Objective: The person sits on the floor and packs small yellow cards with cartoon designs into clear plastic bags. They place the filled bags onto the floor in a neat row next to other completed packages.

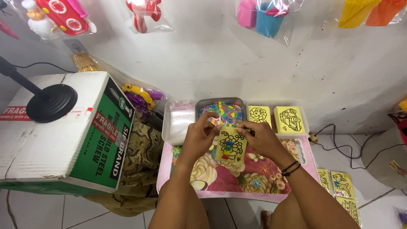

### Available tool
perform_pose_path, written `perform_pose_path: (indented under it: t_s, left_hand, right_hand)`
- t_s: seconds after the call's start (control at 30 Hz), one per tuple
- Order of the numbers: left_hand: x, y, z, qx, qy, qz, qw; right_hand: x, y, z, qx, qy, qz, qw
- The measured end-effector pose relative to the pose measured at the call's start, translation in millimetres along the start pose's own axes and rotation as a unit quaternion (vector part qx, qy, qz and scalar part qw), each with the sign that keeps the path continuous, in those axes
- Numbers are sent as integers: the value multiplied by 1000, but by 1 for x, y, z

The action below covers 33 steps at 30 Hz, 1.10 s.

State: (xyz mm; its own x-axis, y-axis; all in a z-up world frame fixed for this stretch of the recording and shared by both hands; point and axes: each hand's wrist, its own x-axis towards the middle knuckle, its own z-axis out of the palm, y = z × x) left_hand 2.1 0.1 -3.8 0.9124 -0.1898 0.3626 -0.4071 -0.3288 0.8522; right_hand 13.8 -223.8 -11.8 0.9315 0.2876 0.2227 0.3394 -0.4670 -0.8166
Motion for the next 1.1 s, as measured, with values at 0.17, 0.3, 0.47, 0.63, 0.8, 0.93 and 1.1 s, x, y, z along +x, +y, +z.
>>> perform_pose_path:
  t_s: [0.17,0.3,0.47,0.63,0.8,0.93,1.1]
  left_hand:
    - [0,-2,0,5,12,-14,1000]
    - [1,-5,1,13,15,-24,1000]
    - [1,-10,3,8,11,-36,999]
    - [0,-7,1,11,-8,-37,999]
    - [1,-10,2,4,-34,-50,998]
    - [1,-14,-1,7,-35,-47,998]
    - [0,3,-6,96,23,-82,992]
  right_hand:
    - [-1,-6,-1,7,-10,-1,1000]
    - [0,-5,-1,5,-12,3,1000]
    - [0,-6,-2,5,-16,3,1000]
    - [2,-4,-3,1,-22,-2,1000]
    - [0,-6,-2,5,-16,0,1000]
    - [-1,-7,-4,1,-16,-1,1000]
    - [0,-3,-6,-14,-14,13,1000]
